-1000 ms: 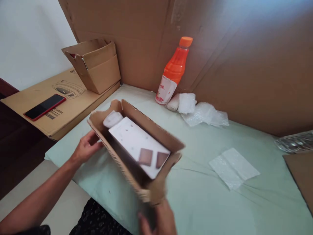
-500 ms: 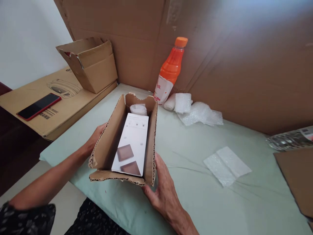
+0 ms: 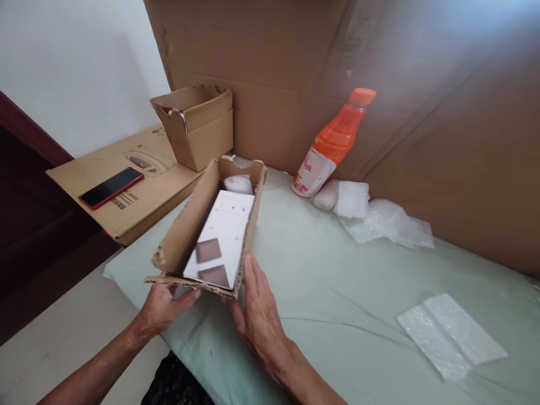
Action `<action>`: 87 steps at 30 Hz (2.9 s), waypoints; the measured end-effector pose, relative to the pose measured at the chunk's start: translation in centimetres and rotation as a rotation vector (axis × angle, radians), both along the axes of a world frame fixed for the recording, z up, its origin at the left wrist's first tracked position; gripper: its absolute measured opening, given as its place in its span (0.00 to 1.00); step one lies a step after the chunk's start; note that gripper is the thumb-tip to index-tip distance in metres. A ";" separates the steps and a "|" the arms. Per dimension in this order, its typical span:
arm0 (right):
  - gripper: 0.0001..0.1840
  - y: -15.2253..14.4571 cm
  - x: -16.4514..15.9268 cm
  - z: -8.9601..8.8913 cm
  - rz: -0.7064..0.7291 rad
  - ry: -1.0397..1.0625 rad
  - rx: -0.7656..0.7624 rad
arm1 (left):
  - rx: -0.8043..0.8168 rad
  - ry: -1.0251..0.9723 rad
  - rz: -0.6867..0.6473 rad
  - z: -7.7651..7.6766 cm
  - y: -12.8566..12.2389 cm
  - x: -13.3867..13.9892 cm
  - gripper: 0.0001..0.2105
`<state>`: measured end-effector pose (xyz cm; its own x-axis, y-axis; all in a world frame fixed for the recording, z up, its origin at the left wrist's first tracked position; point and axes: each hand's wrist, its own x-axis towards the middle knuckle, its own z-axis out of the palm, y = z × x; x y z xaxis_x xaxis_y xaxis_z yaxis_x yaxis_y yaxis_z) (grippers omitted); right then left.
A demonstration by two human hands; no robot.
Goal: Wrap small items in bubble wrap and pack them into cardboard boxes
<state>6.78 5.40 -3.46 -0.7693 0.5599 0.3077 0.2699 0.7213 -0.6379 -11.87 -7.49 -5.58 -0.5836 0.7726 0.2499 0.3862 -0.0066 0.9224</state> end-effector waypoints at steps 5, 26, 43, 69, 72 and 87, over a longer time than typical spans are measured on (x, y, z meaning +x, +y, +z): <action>0.44 0.8 -10.9 0.9 0.201 0.083 0.007 | 0.013 -0.016 0.203 0.8 -2.0 -9.4 0.19; 0.50 1.3 -27.9 2.4 0.356 -0.009 -0.127 | 0.242 -0.076 0.270 3.7 1.7 -29.1 0.22; 0.28 4.8 -15.3 -2.7 0.219 0.070 -0.114 | -0.205 0.406 0.514 4.1 -1.8 -31.4 0.24; 0.19 -0.9 -10.6 -2.6 0.416 0.138 -0.303 | -0.549 0.129 0.747 6.3 -12.7 -11.4 0.43; 0.28 -4.8 -9.9 -1.3 0.526 0.062 -0.582 | -0.284 -0.149 0.611 4.9 -10.7 -5.9 0.42; 0.36 1.5 1.6 -2.2 0.130 0.337 -0.709 | 0.157 -1.184 0.025 3.6 10.0 2.9 0.10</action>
